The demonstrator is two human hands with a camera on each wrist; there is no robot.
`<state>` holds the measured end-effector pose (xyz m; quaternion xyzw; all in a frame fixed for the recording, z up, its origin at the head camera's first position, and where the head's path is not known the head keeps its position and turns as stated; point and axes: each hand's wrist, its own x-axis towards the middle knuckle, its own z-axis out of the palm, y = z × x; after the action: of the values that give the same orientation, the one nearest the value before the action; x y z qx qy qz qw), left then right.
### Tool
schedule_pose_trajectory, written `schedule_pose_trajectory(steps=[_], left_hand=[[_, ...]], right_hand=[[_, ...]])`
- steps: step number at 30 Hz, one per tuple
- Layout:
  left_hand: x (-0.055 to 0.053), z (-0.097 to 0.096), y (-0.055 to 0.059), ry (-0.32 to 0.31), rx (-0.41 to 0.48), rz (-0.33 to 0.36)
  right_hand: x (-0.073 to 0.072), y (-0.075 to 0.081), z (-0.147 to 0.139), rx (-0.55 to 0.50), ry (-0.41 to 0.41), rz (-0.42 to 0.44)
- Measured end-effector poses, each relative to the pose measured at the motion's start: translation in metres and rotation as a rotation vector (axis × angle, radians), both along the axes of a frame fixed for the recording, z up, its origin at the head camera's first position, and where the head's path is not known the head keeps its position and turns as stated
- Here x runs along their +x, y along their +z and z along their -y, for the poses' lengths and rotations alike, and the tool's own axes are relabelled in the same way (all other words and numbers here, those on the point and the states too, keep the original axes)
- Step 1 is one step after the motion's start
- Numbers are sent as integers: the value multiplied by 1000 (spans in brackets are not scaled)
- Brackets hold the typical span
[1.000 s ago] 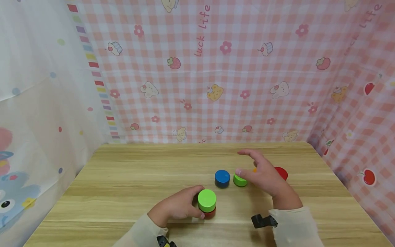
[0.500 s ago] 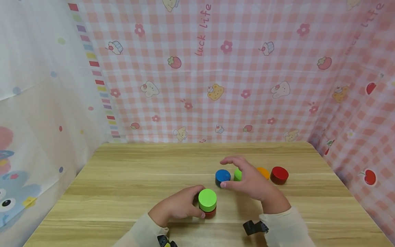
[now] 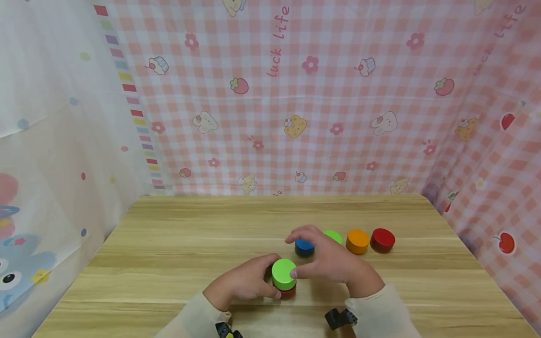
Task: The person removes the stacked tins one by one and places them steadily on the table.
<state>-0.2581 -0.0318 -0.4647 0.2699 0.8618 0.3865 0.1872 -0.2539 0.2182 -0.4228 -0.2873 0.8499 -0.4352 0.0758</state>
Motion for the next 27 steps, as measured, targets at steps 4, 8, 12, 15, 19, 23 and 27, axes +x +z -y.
schedule_pose_trajectory(steps=[4, 8, 12, 15, 19, 23, 27], left_hand=[[0, 1, -1, -2, -3, -1], [-1, 1, -2, -2, 2, -1], [-2, 1, -4, -7, 6, 3], [-2, 2, -5, -9, 10, 12], [-3, 2, -5, -12, 11, 19], [-3, 2, -6, -12, 7, 21], [-4, 2, -5, -12, 9, 26]], right_hand=[[1, -1, 4, 29, 19, 28], [2, -2, 7, 54, 26, 44], [3, -4, 9, 56, 60, 21], [3, -6, 11, 46, 89, -6], [3, -9, 14, 62, 84, 8], [3, -10, 15, 96, 71, 42], [2, -11, 15, 111, 76, 45]])
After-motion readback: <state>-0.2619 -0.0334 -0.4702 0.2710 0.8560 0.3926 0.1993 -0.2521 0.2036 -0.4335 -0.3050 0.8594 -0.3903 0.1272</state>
